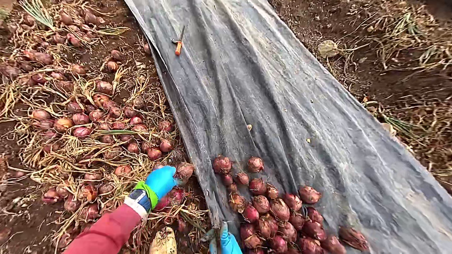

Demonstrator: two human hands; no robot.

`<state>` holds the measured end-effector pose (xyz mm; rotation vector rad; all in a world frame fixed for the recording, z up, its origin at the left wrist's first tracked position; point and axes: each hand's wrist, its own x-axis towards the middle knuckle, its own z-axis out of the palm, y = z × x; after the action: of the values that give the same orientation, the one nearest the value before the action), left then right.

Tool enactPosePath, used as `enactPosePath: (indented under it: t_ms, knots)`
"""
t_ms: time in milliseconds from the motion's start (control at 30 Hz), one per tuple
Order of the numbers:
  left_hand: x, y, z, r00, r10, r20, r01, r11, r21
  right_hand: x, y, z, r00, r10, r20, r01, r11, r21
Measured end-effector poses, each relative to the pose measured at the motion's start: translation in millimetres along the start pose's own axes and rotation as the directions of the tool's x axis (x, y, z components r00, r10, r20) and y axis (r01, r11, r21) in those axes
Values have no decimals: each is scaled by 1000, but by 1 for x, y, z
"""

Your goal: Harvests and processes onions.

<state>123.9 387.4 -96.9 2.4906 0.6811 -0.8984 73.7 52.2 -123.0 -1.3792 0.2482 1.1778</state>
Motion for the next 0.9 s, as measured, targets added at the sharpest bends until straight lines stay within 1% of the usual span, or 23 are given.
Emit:
enactPosePath:
  t_ms: [67, 100, 133, 167, 200, 233, 267, 333, 367, 400, 433, 500, 533, 567, 600, 633, 667, 700, 733, 767, 800, 867, 900]
  knots:
    - [-69, 8, -12, 981, 118, 156, -125, 992, 33, 9, -10, 22, 983, -115, 143, 117, 993, -1]
    - [-100, 13, -12, 953, 171, 251, -185, 982, 32, 10, -17, 37, 966, -176, 191, 184, 983, -23]
    - [-125, 14, -8, 924, 215, 315, -233, 972, 20, 6, -27, 53, 950, -220, 222, 242, 967, -75]
    - [-142, 9, -2, 909, 244, 338, -259, 966, -1, -1, -37, 66, 941, -238, 241, 280, 947, -159]
    - [-150, -2, 4, 913, 247, 326, -253, 967, -23, -7, -45, 74, 947, -211, 242, 268, 934, -236]
    - [-155, -15, 4, 930, 216, 297, -222, 975, -13, -12, -49, 78, 962, -146, 230, 210, 935, -286]
    - [-159, -27, -1, 955, 148, 259, -158, 987, 20, -16, -49, 78, 970, -94, 223, 160, 940, -302]
    - [-166, -42, -8, 991, 6, 133, -7, 1000, 10, -23, -39, 76, 979, -78, 191, 133, 946, -294]
    - [-172, -43, -8, 997, 9, 71, -8, 1000, -14, -26, -31, 76, 984, -68, 164, 118, 940, -321]
    - [-182, -37, -5, 996, 71, 46, -71, 997, -7, -27, -24, 75, 985, -42, 167, 106, 912, -396]
    - [-192, -27, -1, 981, 175, 83, -178, 983, 31, -26, -18, 74, 978, -8, 209, 115, 854, -508]
    - [-204, 0, 12, 899, 346, 269, -380, 921, 85, -29, -18, 75, 961, -12, 276, 193, 743, -641]
    - [-202, 8, 17, 869, 384, 313, -429, 899, 88, -32, -23, 76, 962, -49, 270, 218, 735, -642]
    - [-195, 11, 16, 881, 382, 278, -419, 904, 87, -36, -28, 77, 964, -117, 237, 239, 770, -591]
    - [-183, 10, 9, 925, 327, 194, -348, 934, 86, -38, -31, 77, 964, -196, 178, 260, 829, -495]
    - [-163, 7, -1, 972, 223, 76, -228, 971, 74, -38, -35, 76, 957, -268, 109, 289, 880, -378]
    - [-134, -1, -5, 992, 109, -61, -106, 993, 50, -35, -39, 73, 949, -312, 44, 312, 907, -284]
    - [-101, -11, -4, 982, 17, -190, -16, 1000, 10, -30, -40, 67, 946, -325, 6, 317, 919, -236]
    - [-66, -21, 1, 961, -55, -272, 48, 998, -32, -26, -40, 60, 948, -319, -10, 309, 924, -224]
    - [-35, -31, 11, 947, -122, -296, 104, 992, -77, -23, -35, 54, 953, -301, -22, 288, 930, -227]
    - [-8, -40, 23, 945, -201, -259, 174, 977, -123, -21, -28, 48, 964, -262, -30, 248, 939, -239]
    - [35, -55, 40, 935, -335, -121, 316, 937, -149, -19, -13, 39, 985, -166, -46, 149, 956, -254]
    - [47, -62, 39, 934, -349, -79, 335, 930, -152, -17, -7, 35, 991, -124, -60, 105, 963, -250]
